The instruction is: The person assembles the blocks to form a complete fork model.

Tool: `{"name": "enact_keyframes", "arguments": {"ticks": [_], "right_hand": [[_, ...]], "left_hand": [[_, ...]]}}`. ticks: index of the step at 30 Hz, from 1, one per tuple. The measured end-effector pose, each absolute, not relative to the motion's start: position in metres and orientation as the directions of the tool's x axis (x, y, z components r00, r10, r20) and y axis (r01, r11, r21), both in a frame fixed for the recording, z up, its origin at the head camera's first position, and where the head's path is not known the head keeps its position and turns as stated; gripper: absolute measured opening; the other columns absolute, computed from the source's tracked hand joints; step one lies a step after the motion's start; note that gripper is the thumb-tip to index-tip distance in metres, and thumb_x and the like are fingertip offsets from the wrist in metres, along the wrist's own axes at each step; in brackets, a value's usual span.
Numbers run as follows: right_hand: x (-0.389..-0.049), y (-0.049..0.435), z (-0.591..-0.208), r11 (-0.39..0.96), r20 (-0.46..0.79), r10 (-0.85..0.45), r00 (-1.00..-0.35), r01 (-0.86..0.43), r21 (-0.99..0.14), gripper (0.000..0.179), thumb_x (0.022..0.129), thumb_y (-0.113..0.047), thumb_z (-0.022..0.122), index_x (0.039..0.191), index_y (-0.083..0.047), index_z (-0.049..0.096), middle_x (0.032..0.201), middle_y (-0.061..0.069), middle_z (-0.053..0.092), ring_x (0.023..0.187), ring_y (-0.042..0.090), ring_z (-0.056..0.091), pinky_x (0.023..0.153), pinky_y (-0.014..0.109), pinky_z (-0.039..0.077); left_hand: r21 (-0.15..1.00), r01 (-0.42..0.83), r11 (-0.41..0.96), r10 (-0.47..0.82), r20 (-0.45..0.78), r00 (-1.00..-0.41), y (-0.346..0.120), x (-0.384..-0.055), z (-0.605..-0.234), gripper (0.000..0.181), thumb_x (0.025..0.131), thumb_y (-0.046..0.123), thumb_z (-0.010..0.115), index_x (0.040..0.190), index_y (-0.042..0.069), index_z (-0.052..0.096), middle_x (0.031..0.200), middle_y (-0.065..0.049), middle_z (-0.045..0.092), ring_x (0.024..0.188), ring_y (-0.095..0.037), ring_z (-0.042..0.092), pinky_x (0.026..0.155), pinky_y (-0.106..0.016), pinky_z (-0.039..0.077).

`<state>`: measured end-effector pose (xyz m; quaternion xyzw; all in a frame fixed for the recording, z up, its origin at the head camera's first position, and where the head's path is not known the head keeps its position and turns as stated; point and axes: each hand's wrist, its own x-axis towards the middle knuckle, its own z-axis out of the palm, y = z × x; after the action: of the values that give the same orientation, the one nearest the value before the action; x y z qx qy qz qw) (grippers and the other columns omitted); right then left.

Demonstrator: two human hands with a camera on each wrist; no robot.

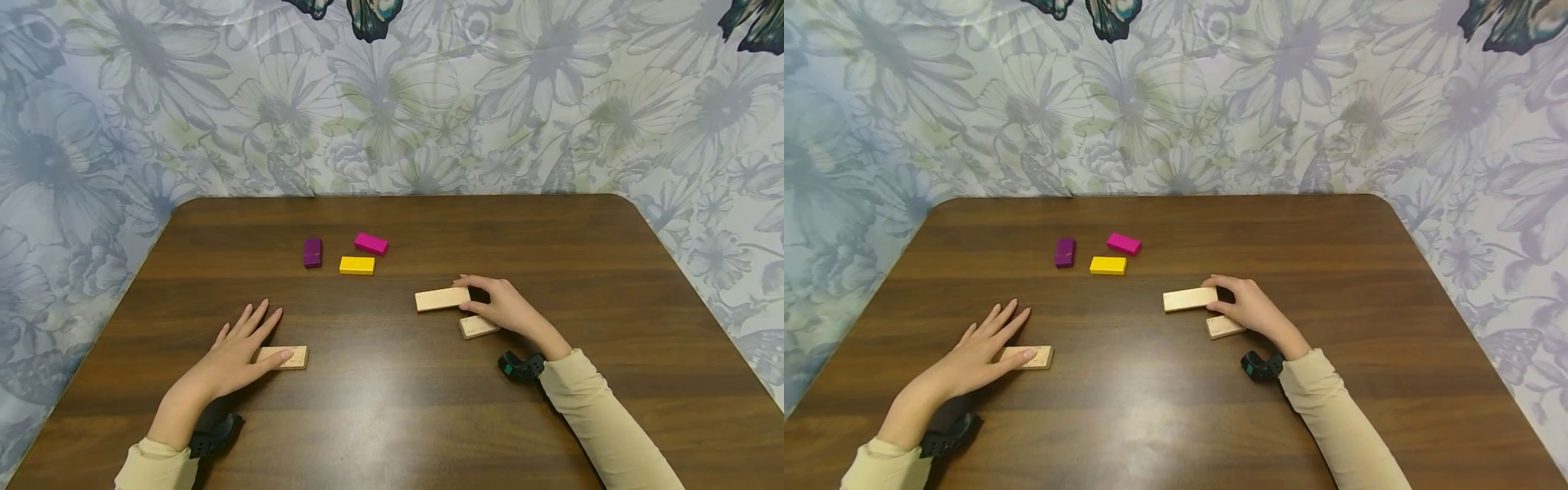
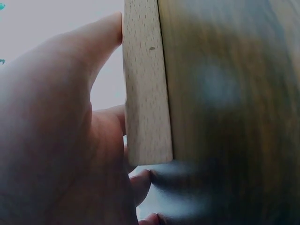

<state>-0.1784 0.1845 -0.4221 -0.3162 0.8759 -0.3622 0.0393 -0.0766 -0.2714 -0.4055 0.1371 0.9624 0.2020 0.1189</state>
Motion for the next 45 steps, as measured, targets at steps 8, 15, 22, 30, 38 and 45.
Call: {"name": "enact_keyframes", "arguments": {"ticks": [8,15,22,30,38,45], "right_hand": [[-0.180,0.180,-0.419,0.492,0.209,-0.513,-0.832,-0.485,-0.723,0.036,0.083,-0.004,0.070,0.118,-0.007,0.062,0.106,0.006,0.063,0.091,0.019,0.062,0.076,0.037,0.050],[-0.180,0.177,-0.415,0.462,0.205,-0.417,-0.886,-0.401,-0.791,0.036,0.087,-0.003,0.065,0.122,-0.010,0.061,0.091,0.007,0.059,0.076,0.017,0.058,0.061,0.029,0.046],[-0.183,0.172,-0.406,0.207,0.116,-0.220,-0.969,-0.163,-0.965,0.039,0.094,-0.007,0.056,0.133,-0.004,0.050,0.107,0.015,0.061,0.094,0.024,0.058,0.083,0.033,0.048],[-0.184,0.154,-0.391,-0.072,-0.088,-0.102,-0.991,0.095,-0.993,0.034,0.094,-0.008,0.057,0.126,0.002,0.050,0.097,0.002,0.063,0.085,0.015,0.061,0.081,0.032,0.050],[-0.190,0.132,-0.391,-0.036,-0.129,-0.183,-0.975,0.137,-0.990,0.030,0.093,-0.006,0.058,0.121,0.005,0.054,0.098,0.008,0.062,0.083,0.016,0.063,0.079,0.033,0.051],[-0.197,0.117,-0.398,0.078,-0.137,-0.269,-0.953,0.120,-0.990,0.031,0.093,-0.005,0.058,0.122,0.005,0.055,0.098,0.009,0.062,0.084,0.016,0.061,0.077,0.034,0.052]], "left_hand": [[0.418,0.225,0.880,0.317,-0.166,-0.934,-0.271,-0.077,-0.404,0.079,0.091,0.052,0.052,0.150,0.008,0.022,0.153,-0.020,0.008,0.137,-0.042,0.002,0.098,-0.068,0.004],[0.426,0.222,0.877,0.318,-0.168,-0.933,-0.271,-0.078,-0.404,0.080,0.091,0.052,0.053,0.150,0.008,0.022,0.153,-0.020,0.009,0.137,-0.041,0.002,0.098,-0.068,0.004],[0.422,0.222,0.879,0.317,-0.171,-0.933,-0.272,-0.078,-0.404,0.080,0.090,0.053,0.052,0.150,0.008,0.022,0.153,-0.019,0.008,0.137,-0.041,0.001,0.098,-0.068,0.004],[0.418,0.223,0.881,0.316,-0.167,-0.934,-0.273,-0.077,-0.405,0.080,0.090,0.053,0.052,0.150,0.009,0.023,0.153,-0.019,0.009,0.137,-0.041,0.002,0.098,-0.068,0.004],[0.422,0.220,0.879,0.313,-0.164,-0.936,-0.273,-0.077,-0.406,0.080,0.090,0.054,0.052,0.149,0.009,0.023,0.153,-0.018,0.009,0.137,-0.040,0.001,0.099,-0.067,0.004],[0.419,0.223,0.880,0.314,-0.160,-0.936,-0.274,-0.076,-0.405,0.079,0.090,0.054,0.052,0.149,0.009,0.023,0.153,-0.019,0.009,0.137,-0.040,0.002,0.099,-0.067,0.004]]}}
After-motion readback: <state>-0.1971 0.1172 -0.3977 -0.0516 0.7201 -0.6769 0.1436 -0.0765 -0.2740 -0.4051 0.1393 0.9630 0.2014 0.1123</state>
